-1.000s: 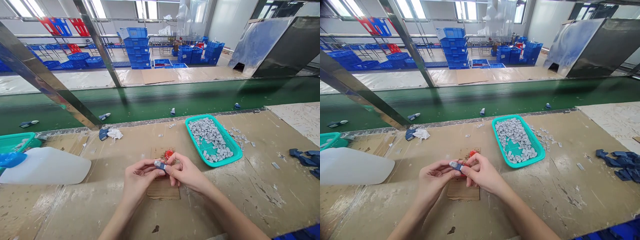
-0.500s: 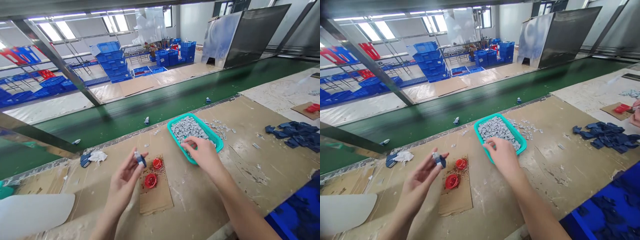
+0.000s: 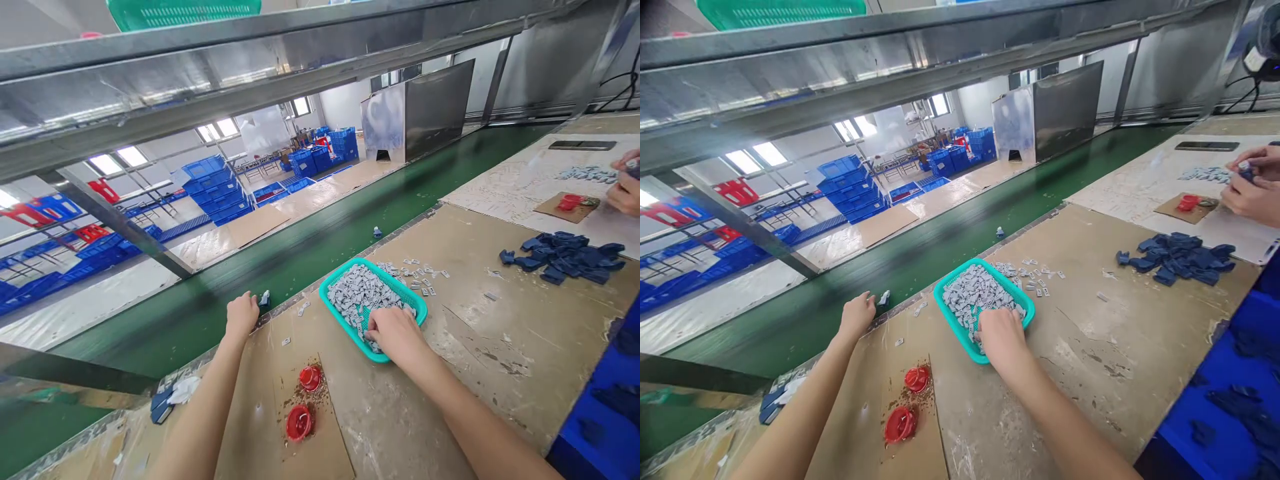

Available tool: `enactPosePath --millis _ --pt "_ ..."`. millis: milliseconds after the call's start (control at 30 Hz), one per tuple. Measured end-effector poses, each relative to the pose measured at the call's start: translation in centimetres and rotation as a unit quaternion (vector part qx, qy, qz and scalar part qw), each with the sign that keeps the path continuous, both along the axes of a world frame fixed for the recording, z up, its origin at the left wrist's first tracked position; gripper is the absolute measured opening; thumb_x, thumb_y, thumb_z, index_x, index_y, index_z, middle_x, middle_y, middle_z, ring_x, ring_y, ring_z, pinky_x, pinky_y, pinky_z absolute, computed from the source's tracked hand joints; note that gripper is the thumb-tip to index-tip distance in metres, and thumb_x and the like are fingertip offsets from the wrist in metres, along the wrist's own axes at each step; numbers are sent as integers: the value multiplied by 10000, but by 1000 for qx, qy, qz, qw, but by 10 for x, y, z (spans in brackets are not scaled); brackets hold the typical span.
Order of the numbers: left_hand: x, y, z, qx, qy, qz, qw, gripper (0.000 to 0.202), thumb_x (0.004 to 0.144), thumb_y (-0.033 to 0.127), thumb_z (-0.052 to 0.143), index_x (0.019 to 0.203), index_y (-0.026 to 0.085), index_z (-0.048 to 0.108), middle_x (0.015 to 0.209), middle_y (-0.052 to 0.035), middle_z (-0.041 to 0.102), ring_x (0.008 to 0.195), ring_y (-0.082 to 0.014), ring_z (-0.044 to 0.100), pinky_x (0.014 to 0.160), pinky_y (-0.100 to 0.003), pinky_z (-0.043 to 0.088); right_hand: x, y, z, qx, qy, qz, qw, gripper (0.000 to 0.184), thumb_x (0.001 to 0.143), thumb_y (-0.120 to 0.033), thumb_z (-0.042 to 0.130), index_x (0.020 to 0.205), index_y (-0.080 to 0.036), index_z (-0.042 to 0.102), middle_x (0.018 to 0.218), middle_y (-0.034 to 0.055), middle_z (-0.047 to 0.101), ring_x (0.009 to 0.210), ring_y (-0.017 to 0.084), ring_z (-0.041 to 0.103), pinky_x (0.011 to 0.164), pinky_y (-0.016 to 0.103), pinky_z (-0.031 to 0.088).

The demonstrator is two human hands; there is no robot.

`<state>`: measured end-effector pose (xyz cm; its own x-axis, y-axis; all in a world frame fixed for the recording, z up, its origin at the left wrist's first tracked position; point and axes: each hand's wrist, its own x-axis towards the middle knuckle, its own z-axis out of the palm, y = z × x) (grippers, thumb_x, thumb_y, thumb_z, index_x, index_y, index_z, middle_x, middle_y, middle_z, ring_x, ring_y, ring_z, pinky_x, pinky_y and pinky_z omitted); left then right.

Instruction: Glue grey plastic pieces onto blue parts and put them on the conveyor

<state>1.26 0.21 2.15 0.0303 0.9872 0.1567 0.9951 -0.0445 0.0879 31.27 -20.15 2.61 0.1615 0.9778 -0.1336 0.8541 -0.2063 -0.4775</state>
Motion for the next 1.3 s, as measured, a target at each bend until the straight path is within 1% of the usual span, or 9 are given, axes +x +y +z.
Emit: enactPosePath --millis 100,233,400,467,567,733,833,933,1300 --pt "7 0 -1 -3 15 -7 1000 329 851 391 519 952 99 633 993 -130 668 992 -245 599 914 -446 398 -1 -1 -1 20 20 10 1000 112 795 -220 671 688 -184 672 697 99 669 851 277 609 636 291 344" --pt "13 -11 2 -2 -8 -22 1000 287 784 272 530 942 67 653 980 -210 672 979 -326 609 851 -415 433 -3 -1 1 44 34 -8 998 122 861 -181 570 780 -178 661 727 94 672 778 246 617 565 273 317" --pt "26 -70 14 11 -140 -72 988 380 815 353 460 1110 155 595 1062 -121 678 977 -257 630 849 -349 486 -14 -3 3 183 229 -1 956 94 858 -236 598 790 -210 657 752 27 695 700 188 626 602 259 377" --pt "28 -110 20 17 -312 -63 948 376 756 453 567 1024 198 634 1032 -85 693 983 -269 635 873 -362 499 -23 -4 2 201 297 13 933 105 847 -293 618 789 -223 670 758 11 699 694 177 625 598 255 394" --pt "24 -175 25 -14 -475 -7 880 396 700 475 663 1013 233 653 1113 -58 678 1072 -270 607 924 -358 497 -37 -9 1 174 362 39 915 127 825 -337 642 765 -233 682 745 -3 695 686 168 622 584 249 408" --pt "16 -246 13 47 -622 111 774 339 608 362 783 890 219 662 958 -47 727 983 -251 657 838 -311 562 -58 -23 -2 110 459 83 878 164 807 -369 652 758 -214 678 744 4 688 684 162 623 593 249 452" --pt "12 -261 3 94 -675 142 718 296 569 277 818 804 201 657 856 -24 738 873 -205 689 813 -272 566 -72 -29 -8 48 528 64 846 247 768 -431 674 766 -185 670 706 29 682 621 167 612 512 247 463" --pt "13 -267 0 91 -708 143 686 298 562 239 825 813 179 676 848 -40 742 852 -201 693 806 -271 569 -84 -33 -18 31 533 47 844 264 746 -428 697 776 -167 679 719 53 690 637 174 616 556 266 493" --pt "18 -275 0 39 -734 130 665 311 576 225 818 852 159 690 886 -83 742 868 -244 695 797 -319 583 -95 -29 -40 33 497 24 867 291 744 -447 696 784 -161 659 761 82 707 724 219 666 643 310 518"
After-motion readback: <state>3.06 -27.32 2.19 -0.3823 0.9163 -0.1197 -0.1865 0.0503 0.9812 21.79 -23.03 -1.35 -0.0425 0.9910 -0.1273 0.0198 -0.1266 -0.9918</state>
